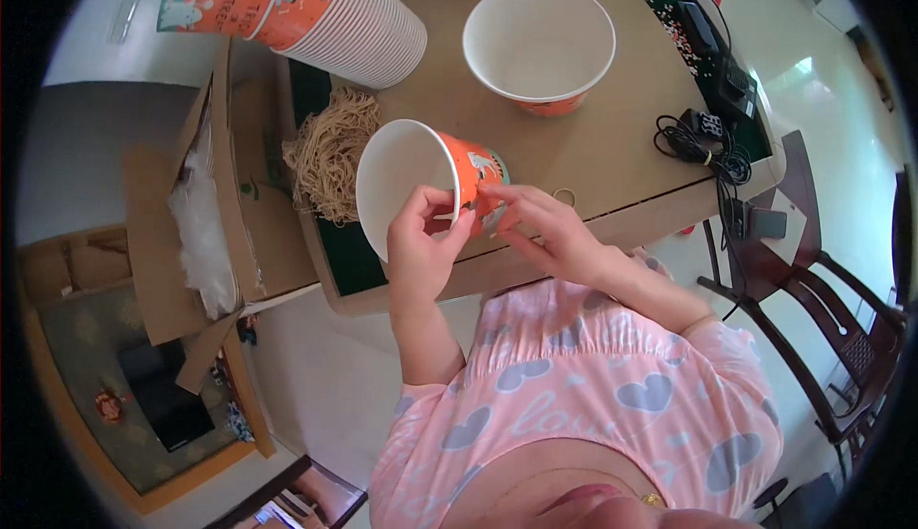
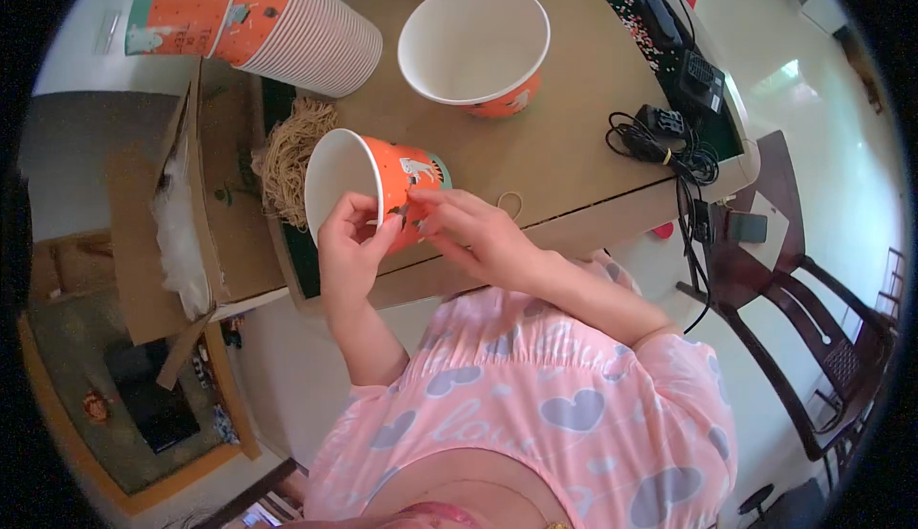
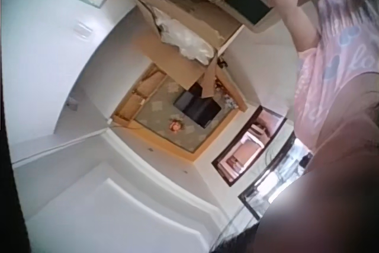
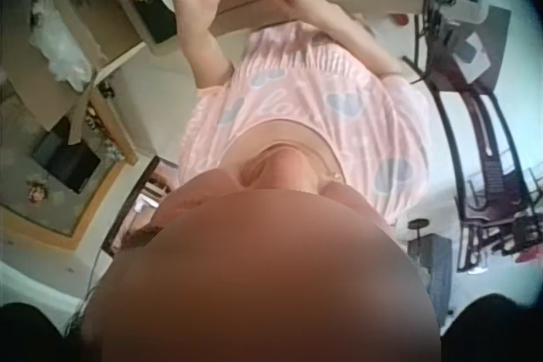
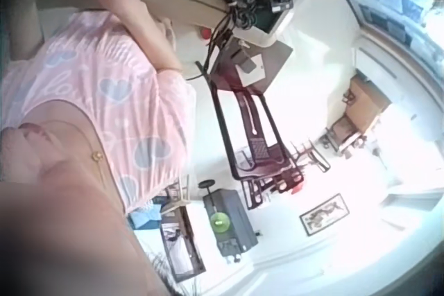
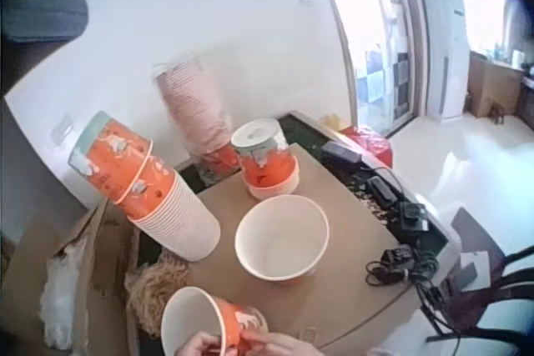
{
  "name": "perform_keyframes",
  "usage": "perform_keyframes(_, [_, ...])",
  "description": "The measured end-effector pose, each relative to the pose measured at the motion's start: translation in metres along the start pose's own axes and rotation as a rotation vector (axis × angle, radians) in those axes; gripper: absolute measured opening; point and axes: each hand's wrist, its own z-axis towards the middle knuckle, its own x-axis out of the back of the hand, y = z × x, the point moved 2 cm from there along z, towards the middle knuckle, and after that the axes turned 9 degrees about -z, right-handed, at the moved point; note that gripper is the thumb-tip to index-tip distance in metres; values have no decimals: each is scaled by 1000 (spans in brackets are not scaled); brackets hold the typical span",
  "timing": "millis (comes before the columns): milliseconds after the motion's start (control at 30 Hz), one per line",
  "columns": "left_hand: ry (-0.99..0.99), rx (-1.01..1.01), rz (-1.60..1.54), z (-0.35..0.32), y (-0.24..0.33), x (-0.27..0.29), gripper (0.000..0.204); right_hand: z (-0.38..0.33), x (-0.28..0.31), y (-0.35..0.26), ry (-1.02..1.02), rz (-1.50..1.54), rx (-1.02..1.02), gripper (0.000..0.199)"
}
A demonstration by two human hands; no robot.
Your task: Threading and tying strings onto paper bowls for assembly in a packaging environment.
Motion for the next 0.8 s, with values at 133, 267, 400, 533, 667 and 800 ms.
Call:
perform_keyframes(133, [-85,15,-164,1,4,-3,21,-1,4,1,13,-46,1,11])
perform_keyframes(267, [-129,-9,-154,9,-4,-10,27,-1,7,2,47,-49,-23,10])
perform_keyframes(400, [-119,21,-115,12,-5,-19,27,0,8,-1,129,-64,52,9])
perform_keyframes(533, [-134,32,-120,14,-2,-21,26,-1,10,3,160,-128,96,9])
perform_keyframes(667, [-144,37,-119,18,-4,-23,27,-2,12,6,179,-212,96,10])
perform_keyframes(800, [-165,20,-20,21,-7,-25,28,-1,18,10,157,-155,0,12])
